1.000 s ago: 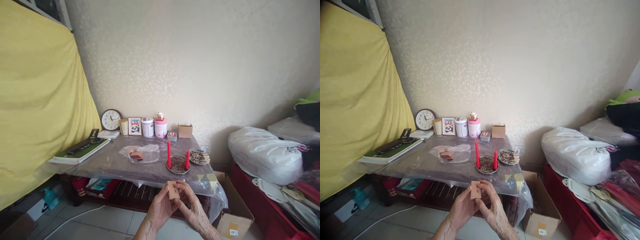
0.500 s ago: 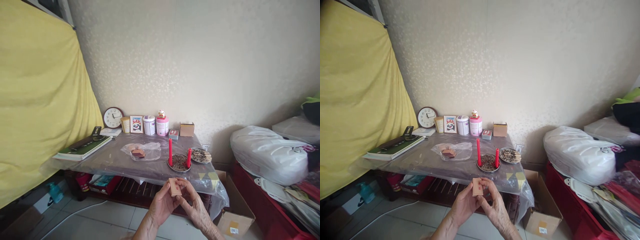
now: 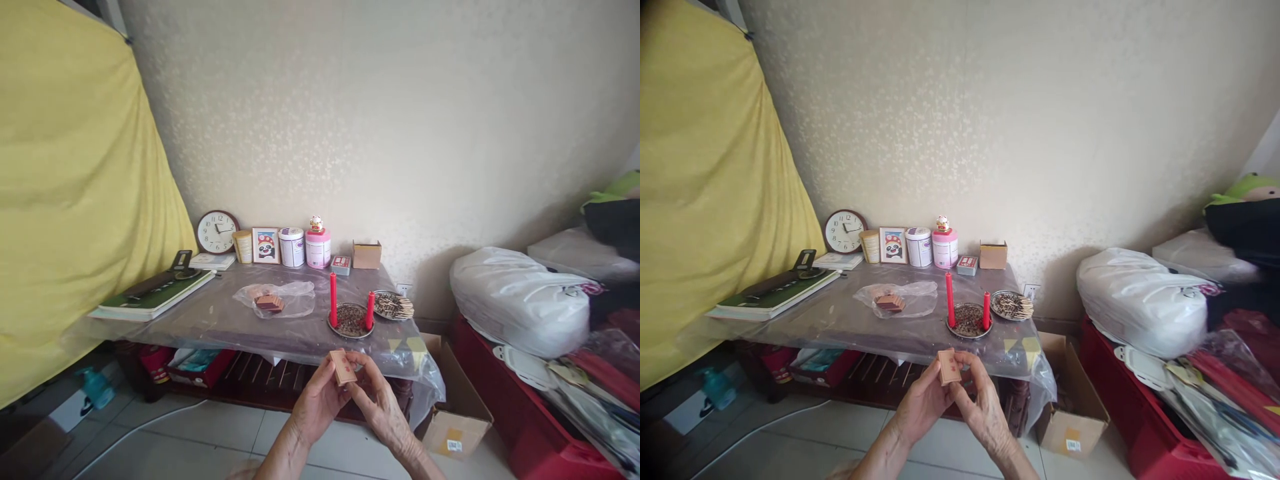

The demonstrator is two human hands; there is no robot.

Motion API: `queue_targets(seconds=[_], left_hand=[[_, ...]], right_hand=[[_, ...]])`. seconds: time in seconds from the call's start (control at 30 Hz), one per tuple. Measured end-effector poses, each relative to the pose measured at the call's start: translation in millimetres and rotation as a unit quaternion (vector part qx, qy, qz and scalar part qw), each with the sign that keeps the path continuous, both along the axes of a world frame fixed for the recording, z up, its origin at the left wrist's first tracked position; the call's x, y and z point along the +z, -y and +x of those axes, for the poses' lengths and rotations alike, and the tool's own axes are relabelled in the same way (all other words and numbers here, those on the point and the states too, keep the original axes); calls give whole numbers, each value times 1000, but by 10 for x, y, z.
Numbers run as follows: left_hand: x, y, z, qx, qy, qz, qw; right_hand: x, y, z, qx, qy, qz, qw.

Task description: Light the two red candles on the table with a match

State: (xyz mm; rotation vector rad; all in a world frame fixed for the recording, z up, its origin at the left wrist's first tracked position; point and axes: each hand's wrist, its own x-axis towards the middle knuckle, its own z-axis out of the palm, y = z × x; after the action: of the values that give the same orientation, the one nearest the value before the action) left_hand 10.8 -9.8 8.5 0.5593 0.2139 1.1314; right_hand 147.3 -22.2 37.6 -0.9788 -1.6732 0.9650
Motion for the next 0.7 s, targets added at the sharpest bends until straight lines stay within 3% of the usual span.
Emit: queue_targets(seconds=[0.33, 0.7], left_hand=[[8, 18, 15, 11, -19, -1, 1000], [-2, 11, 23, 26, -33, 0, 999]], right_hand=[[-60, 20, -39, -46, 4, -36, 998], [-18, 27, -42, -52, 18, -35, 998]])
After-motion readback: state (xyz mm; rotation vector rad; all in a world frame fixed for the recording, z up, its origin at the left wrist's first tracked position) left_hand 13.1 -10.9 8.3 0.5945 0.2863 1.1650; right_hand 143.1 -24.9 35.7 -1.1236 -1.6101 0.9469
